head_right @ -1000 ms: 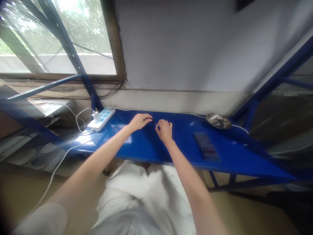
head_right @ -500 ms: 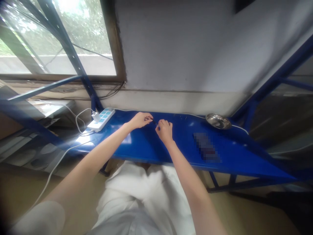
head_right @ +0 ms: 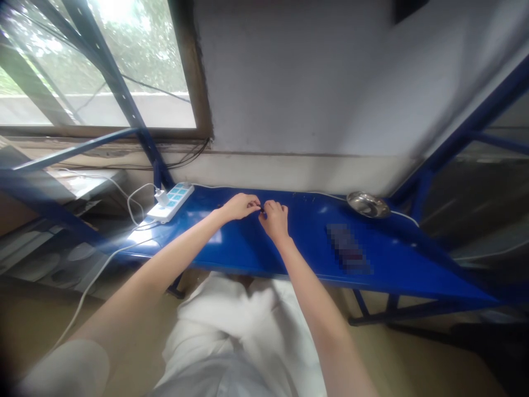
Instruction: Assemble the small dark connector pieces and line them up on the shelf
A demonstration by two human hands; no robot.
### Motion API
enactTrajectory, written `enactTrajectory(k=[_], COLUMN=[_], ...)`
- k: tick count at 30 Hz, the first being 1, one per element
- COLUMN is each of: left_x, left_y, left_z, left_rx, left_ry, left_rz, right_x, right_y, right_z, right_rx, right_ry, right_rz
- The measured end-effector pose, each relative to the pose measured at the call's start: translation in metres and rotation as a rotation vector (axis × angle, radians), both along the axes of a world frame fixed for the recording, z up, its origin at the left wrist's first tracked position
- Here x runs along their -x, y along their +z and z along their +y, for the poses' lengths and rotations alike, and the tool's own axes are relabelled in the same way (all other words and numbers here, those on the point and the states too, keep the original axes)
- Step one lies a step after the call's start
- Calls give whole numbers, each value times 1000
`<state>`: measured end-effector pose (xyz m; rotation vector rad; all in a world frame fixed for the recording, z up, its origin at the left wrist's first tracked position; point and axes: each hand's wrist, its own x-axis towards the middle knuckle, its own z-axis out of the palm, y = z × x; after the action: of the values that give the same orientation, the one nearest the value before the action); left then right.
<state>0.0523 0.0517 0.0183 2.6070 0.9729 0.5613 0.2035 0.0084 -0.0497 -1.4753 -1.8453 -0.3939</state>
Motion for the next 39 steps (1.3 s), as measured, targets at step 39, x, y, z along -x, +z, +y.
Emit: enactTrajectory(k=[39], left_x=[-1], left_y=[-38], left_z=[66], left_rx=[-58], left_ry=[222], left_rz=[404], right_x=[-10], right_y=[-69], right_z=[-6], right_rx=[30], right_ry=[-48], right_rz=[294])
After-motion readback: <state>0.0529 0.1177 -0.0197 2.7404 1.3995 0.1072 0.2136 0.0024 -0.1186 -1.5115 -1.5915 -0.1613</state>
